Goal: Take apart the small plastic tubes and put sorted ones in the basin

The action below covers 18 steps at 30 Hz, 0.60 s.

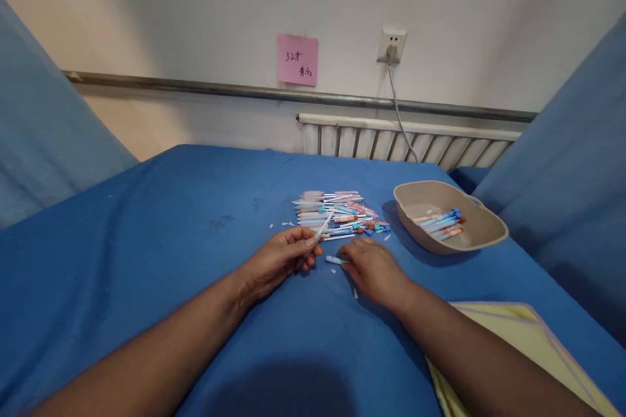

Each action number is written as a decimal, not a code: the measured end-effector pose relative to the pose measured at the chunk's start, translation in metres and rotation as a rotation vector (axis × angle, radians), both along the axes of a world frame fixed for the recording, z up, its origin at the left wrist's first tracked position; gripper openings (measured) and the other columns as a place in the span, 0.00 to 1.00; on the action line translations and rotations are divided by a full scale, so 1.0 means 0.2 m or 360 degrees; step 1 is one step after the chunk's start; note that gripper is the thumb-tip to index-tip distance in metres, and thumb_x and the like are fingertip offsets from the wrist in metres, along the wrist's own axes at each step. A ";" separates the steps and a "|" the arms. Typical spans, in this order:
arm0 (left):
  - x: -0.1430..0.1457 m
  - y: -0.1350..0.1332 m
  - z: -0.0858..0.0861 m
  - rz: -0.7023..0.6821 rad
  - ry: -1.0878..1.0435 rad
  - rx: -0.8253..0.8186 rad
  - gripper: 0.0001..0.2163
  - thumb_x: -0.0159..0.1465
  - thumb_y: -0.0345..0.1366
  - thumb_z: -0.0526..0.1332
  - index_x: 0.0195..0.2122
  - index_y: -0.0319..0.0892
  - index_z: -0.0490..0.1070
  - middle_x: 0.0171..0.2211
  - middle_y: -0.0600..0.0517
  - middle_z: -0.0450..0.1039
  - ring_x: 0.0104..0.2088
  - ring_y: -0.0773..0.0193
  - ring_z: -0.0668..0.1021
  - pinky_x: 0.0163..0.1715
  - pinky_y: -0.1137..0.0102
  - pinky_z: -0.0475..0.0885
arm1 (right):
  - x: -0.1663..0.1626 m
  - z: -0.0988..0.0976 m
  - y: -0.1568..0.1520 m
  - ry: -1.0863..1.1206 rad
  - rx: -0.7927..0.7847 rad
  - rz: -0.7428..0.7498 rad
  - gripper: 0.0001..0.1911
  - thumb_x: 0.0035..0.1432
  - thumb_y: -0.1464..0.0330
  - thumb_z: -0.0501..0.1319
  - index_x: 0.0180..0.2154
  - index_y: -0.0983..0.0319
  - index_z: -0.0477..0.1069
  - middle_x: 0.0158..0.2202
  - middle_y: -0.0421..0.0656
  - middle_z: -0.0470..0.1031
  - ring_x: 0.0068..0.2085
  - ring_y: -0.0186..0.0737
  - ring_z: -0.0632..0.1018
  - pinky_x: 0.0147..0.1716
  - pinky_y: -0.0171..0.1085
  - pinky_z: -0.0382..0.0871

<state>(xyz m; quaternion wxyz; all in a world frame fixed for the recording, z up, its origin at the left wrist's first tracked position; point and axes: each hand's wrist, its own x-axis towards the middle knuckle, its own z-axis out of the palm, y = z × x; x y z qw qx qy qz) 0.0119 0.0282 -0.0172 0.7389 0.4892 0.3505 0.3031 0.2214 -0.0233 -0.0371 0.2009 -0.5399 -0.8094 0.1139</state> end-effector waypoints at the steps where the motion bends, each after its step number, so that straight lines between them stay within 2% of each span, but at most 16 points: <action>1: 0.00 0.00 0.00 0.0001 0.0005 -0.0002 0.11 0.57 0.38 0.67 0.36 0.37 0.70 0.30 0.52 0.74 0.23 0.72 0.73 0.23 0.77 0.65 | 0.00 0.00 0.00 -0.0002 0.0009 -0.0028 0.09 0.59 0.72 0.57 0.42 0.61 0.72 0.38 0.48 0.76 0.42 0.45 0.74 0.41 0.39 0.63; 4: 0.00 0.00 0.00 0.0003 0.0043 0.0001 0.12 0.56 0.39 0.68 0.35 0.37 0.70 0.29 0.51 0.74 0.22 0.72 0.73 0.23 0.76 0.66 | 0.01 -0.04 0.02 0.0358 0.0008 -0.0144 0.12 0.58 0.71 0.57 0.44 0.61 0.71 0.36 0.47 0.75 0.38 0.43 0.74 0.38 0.39 0.65; 8: 0.00 -0.01 -0.01 -0.0020 0.0126 0.0068 0.13 0.54 0.39 0.69 0.35 0.37 0.71 0.29 0.51 0.74 0.22 0.72 0.72 0.24 0.76 0.66 | 0.02 -0.06 0.05 0.1439 -0.0227 -0.0272 0.11 0.53 0.62 0.61 0.37 0.60 0.70 0.26 0.38 0.71 0.26 0.37 0.73 0.28 0.36 0.67; 10: 0.00 -0.01 -0.01 -0.0030 0.0174 0.0135 0.14 0.53 0.39 0.70 0.35 0.37 0.71 0.29 0.51 0.75 0.22 0.72 0.72 0.23 0.76 0.66 | 0.02 -0.03 0.05 0.1828 -0.0397 -0.0264 0.13 0.48 0.59 0.65 0.31 0.60 0.67 0.23 0.36 0.70 0.25 0.36 0.74 0.26 0.35 0.67; 14: 0.02 -0.03 -0.02 -0.0069 0.0292 0.0270 0.14 0.53 0.40 0.70 0.35 0.37 0.72 0.26 0.51 0.75 0.22 0.71 0.71 0.25 0.75 0.65 | 0.03 0.03 0.04 0.2095 -0.0599 -0.0165 0.16 0.46 0.57 0.68 0.27 0.61 0.67 0.24 0.38 0.72 0.28 0.36 0.76 0.30 0.34 0.67; 18: 0.03 -0.05 -0.01 -0.0091 0.0373 0.0372 0.13 0.53 0.40 0.70 0.34 0.37 0.72 0.24 0.53 0.73 0.22 0.71 0.71 0.24 0.75 0.64 | 0.04 0.04 0.02 0.2147 -0.0463 -0.0219 0.15 0.50 0.58 0.67 0.26 0.62 0.68 0.22 0.35 0.69 0.24 0.31 0.68 0.27 0.31 0.61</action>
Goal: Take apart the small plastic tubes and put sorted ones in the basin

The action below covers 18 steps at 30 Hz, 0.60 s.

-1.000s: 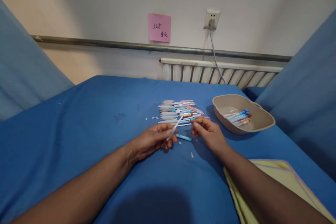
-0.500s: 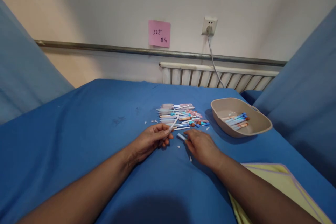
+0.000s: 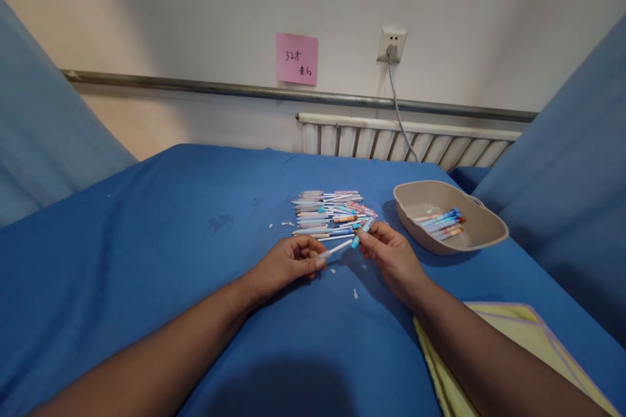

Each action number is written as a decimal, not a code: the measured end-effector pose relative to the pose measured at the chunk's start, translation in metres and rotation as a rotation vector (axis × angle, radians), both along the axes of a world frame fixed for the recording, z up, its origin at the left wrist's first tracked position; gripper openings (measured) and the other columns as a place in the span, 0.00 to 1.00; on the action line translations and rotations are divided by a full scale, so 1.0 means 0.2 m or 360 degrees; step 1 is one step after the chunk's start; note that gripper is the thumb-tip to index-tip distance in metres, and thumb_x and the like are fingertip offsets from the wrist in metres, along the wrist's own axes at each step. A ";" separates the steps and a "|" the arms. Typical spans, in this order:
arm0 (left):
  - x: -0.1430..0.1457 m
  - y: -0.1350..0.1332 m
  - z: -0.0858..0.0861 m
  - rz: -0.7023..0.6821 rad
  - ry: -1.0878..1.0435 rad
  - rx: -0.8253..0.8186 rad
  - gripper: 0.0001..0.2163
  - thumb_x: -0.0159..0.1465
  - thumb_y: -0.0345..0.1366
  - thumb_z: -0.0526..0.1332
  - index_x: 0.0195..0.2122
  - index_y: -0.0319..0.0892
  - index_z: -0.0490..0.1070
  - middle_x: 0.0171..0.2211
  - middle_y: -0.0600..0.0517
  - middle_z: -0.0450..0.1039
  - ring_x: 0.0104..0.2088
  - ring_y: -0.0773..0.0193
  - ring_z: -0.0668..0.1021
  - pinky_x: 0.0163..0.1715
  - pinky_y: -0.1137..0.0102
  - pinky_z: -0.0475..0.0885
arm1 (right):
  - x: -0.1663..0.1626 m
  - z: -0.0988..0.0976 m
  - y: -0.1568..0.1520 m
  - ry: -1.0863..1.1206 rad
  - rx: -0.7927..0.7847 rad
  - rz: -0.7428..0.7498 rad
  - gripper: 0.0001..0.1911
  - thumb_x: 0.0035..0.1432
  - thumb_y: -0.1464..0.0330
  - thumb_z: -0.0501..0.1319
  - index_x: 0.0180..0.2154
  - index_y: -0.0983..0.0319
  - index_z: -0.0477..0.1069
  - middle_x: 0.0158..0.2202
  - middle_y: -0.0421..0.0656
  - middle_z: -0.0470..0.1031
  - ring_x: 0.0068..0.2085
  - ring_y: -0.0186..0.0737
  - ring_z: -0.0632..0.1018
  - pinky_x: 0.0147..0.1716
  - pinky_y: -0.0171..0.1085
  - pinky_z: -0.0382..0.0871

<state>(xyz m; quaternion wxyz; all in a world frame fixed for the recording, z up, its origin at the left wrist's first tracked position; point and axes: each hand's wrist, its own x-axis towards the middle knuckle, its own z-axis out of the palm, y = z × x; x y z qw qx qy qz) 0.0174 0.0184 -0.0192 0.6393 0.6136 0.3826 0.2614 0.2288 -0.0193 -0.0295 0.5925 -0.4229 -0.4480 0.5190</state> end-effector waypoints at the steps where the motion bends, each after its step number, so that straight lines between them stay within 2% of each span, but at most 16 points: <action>1: 0.00 0.00 0.00 -0.0004 0.0008 0.0014 0.13 0.53 0.39 0.70 0.34 0.37 0.73 0.23 0.53 0.73 0.22 0.71 0.70 0.24 0.76 0.63 | 0.00 0.00 0.00 -0.0010 0.0021 -0.0047 0.14 0.50 0.59 0.66 0.25 0.62 0.67 0.21 0.34 0.67 0.24 0.30 0.66 0.26 0.31 0.59; 5: 0.01 -0.01 0.00 -0.0019 0.0026 0.0053 0.12 0.52 0.39 0.69 0.33 0.38 0.73 0.22 0.55 0.71 0.22 0.71 0.70 0.23 0.76 0.62 | 0.00 0.00 -0.01 -0.0026 0.0068 -0.0092 0.13 0.53 0.60 0.64 0.27 0.62 0.68 0.20 0.34 0.65 0.23 0.30 0.64 0.25 0.31 0.56; 9: 0.01 -0.01 0.00 -0.0011 0.0054 0.0078 0.13 0.52 0.40 0.69 0.33 0.38 0.72 0.22 0.55 0.71 0.22 0.71 0.69 0.23 0.76 0.62 | 0.00 -0.01 0.00 0.0005 0.0081 -0.0061 0.11 0.53 0.60 0.64 0.32 0.62 0.71 0.22 0.35 0.67 0.24 0.30 0.66 0.25 0.31 0.59; 18: 0.01 -0.01 0.00 0.0008 0.0106 0.0101 0.14 0.53 0.41 0.68 0.34 0.38 0.71 0.22 0.56 0.69 0.22 0.71 0.69 0.23 0.76 0.61 | 0.01 -0.03 0.00 0.0027 0.0082 -0.0067 0.11 0.52 0.61 0.65 0.33 0.61 0.71 0.24 0.36 0.72 0.24 0.31 0.70 0.26 0.32 0.63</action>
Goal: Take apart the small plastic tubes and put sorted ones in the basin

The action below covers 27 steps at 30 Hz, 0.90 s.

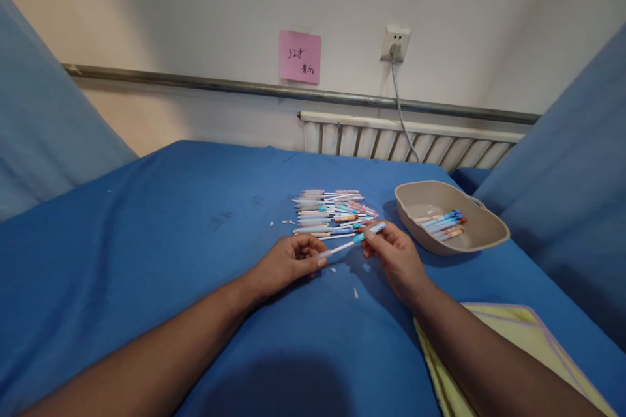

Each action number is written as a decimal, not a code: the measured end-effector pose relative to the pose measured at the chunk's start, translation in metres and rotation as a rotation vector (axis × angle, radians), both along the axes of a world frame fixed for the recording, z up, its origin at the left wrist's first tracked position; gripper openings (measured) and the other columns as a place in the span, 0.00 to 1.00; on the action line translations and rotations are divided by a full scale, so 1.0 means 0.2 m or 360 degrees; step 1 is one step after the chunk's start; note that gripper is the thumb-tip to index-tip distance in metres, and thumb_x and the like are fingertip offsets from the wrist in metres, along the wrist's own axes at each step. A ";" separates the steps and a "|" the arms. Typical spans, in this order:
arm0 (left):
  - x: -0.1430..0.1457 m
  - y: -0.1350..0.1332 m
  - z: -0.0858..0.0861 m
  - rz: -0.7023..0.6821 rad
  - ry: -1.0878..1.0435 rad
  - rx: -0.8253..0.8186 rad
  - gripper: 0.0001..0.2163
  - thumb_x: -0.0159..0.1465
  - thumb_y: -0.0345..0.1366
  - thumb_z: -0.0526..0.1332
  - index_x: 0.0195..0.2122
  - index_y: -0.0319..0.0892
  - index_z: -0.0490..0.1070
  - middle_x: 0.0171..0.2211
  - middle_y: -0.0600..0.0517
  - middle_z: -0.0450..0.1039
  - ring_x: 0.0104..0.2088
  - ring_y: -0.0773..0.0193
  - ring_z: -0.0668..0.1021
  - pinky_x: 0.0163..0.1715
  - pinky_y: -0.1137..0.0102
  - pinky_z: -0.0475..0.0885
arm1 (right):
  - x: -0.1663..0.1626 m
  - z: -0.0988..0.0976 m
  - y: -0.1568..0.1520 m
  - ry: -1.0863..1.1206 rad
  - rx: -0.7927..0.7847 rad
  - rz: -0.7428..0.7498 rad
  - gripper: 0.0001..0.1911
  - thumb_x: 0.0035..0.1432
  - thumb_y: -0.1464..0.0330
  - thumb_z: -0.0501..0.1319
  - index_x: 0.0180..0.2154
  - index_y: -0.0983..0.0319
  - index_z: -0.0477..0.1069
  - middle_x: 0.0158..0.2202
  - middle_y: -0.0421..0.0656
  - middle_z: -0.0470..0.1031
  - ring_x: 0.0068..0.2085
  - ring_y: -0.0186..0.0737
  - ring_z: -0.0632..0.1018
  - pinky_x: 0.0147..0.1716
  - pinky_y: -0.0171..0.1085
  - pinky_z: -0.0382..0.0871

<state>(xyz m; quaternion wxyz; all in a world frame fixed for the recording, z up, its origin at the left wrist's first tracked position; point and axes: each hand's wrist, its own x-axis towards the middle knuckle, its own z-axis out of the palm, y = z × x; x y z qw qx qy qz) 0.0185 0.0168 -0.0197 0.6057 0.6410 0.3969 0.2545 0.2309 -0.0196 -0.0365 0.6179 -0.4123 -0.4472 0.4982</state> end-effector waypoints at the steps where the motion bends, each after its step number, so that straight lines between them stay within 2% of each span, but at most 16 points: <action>1: 0.00 0.00 0.00 -0.0003 -0.0001 0.0006 0.14 0.53 0.42 0.68 0.34 0.37 0.71 0.22 0.56 0.69 0.22 0.71 0.68 0.23 0.76 0.61 | 0.00 0.00 0.00 -0.0012 0.0001 0.0003 0.11 0.52 0.61 0.65 0.32 0.61 0.71 0.24 0.36 0.71 0.24 0.31 0.70 0.26 0.32 0.63; 12: 0.00 0.01 -0.01 -0.0022 -0.0031 0.0031 0.13 0.52 0.40 0.69 0.34 0.37 0.71 0.22 0.56 0.69 0.24 0.70 0.69 0.24 0.75 0.62 | 0.00 0.03 -0.01 -0.0170 0.0080 -0.0037 0.12 0.52 0.60 0.64 0.30 0.61 0.69 0.23 0.36 0.71 0.24 0.32 0.71 0.26 0.32 0.65; 18: 0.00 0.00 0.00 -0.0010 -0.0111 -0.0059 0.12 0.55 0.41 0.66 0.34 0.37 0.71 0.25 0.55 0.70 0.23 0.71 0.69 0.25 0.74 0.63 | -0.01 0.05 -0.04 -0.0280 0.0144 -0.0024 0.09 0.54 0.62 0.63 0.31 0.61 0.68 0.23 0.36 0.71 0.24 0.32 0.72 0.27 0.32 0.66; 23: 0.01 -0.03 0.02 -0.0064 -0.0194 -0.0071 0.12 0.57 0.42 0.65 0.36 0.38 0.70 0.22 0.58 0.64 0.20 0.74 0.63 0.19 0.77 0.55 | -0.04 0.07 -0.09 -0.0414 0.0179 -0.0004 0.08 0.55 0.63 0.62 0.33 0.61 0.68 0.23 0.36 0.71 0.25 0.32 0.72 0.27 0.32 0.66; 27: 0.01 -0.03 0.03 -0.0058 -0.0194 -0.0065 0.12 0.57 0.42 0.65 0.32 0.38 0.70 0.21 0.58 0.62 0.21 0.74 0.61 0.20 0.77 0.53 | -0.05 0.07 -0.11 -0.0483 0.0140 0.0052 0.08 0.55 0.63 0.62 0.33 0.61 0.67 0.24 0.37 0.70 0.25 0.33 0.73 0.27 0.33 0.67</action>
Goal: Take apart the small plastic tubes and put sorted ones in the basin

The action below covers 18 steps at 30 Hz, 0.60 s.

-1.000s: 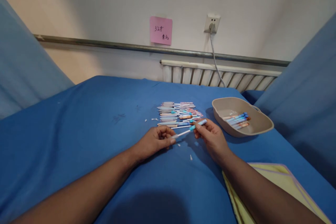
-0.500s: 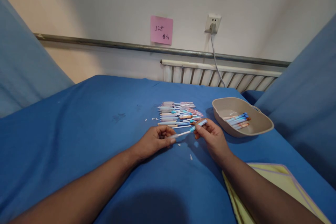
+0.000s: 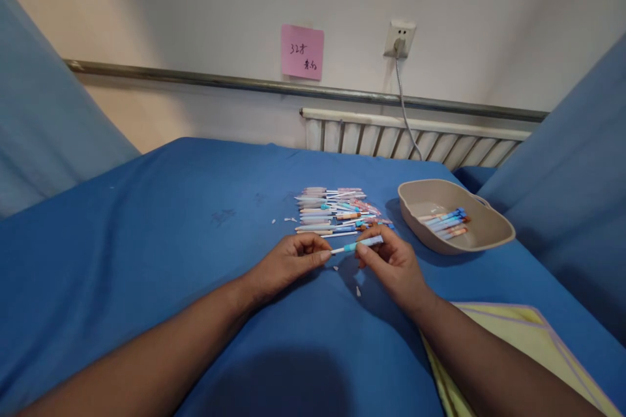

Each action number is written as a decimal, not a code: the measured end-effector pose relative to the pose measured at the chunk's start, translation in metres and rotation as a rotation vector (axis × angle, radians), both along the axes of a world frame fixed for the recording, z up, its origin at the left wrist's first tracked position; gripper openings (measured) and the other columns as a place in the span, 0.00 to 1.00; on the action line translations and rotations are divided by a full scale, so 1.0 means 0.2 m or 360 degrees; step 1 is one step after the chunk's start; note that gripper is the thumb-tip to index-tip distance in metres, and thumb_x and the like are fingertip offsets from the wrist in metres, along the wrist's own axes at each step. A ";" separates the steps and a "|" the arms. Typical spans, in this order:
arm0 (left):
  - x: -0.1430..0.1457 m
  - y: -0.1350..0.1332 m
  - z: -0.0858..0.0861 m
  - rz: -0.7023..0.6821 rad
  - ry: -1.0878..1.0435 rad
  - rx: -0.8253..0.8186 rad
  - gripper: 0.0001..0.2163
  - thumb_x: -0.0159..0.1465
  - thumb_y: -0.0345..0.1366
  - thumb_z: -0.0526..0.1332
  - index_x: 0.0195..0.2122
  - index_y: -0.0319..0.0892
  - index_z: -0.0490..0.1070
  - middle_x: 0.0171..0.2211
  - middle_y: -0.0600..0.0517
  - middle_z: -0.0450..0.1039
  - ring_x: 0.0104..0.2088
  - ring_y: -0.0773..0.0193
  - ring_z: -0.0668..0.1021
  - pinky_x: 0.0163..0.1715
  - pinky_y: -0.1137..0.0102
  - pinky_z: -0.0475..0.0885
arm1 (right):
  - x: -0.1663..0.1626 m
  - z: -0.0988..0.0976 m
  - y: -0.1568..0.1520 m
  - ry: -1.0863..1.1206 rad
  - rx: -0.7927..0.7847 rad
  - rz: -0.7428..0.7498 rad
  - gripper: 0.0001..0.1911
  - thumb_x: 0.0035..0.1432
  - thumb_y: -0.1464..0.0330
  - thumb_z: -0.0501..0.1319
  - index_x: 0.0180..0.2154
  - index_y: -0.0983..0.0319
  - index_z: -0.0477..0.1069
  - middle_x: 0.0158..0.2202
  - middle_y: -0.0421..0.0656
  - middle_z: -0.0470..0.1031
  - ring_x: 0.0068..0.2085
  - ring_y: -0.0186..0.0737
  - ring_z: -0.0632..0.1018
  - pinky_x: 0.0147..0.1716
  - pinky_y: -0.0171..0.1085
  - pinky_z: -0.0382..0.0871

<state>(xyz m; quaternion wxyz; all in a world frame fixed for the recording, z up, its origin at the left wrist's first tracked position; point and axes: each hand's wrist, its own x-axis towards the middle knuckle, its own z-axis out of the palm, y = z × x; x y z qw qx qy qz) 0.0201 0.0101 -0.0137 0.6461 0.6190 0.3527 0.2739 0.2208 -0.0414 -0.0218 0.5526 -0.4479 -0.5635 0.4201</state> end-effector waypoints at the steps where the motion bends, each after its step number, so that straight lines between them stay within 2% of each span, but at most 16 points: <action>1: 0.00 0.00 0.00 0.0003 0.0012 -0.0001 0.12 0.57 0.42 0.65 0.32 0.38 0.70 0.21 0.59 0.61 0.20 0.74 0.60 0.19 0.77 0.52 | 0.00 0.00 0.00 -0.0012 -0.0010 0.0003 0.08 0.55 0.63 0.62 0.33 0.61 0.67 0.24 0.37 0.70 0.25 0.33 0.73 0.27 0.33 0.68; 4: 0.00 0.00 0.01 -0.0018 0.0034 -0.0029 0.10 0.58 0.41 0.64 0.32 0.38 0.69 0.20 0.60 0.59 0.19 0.74 0.59 0.18 0.76 0.50 | 0.00 0.01 0.00 -0.0038 -0.0026 0.0000 0.08 0.55 0.63 0.62 0.33 0.61 0.67 0.24 0.36 0.70 0.25 0.33 0.73 0.27 0.32 0.68; 8: -0.01 -0.01 0.01 -0.0063 0.0008 -0.0043 0.09 0.59 0.40 0.62 0.35 0.39 0.68 0.20 0.59 0.61 0.19 0.73 0.61 0.19 0.75 0.52 | 0.00 0.01 0.00 -0.0041 -0.0028 0.0006 0.08 0.55 0.63 0.62 0.33 0.61 0.67 0.23 0.36 0.69 0.24 0.33 0.72 0.26 0.32 0.67; 18: -0.01 0.00 0.02 -0.0018 0.0070 -0.0013 0.03 0.54 0.31 0.59 0.30 0.39 0.67 0.19 0.58 0.62 0.19 0.72 0.62 0.20 0.75 0.54 | 0.00 -0.01 0.01 -0.0053 -0.0006 0.0060 0.07 0.56 0.64 0.61 0.33 0.60 0.67 0.24 0.36 0.69 0.25 0.33 0.73 0.26 0.33 0.68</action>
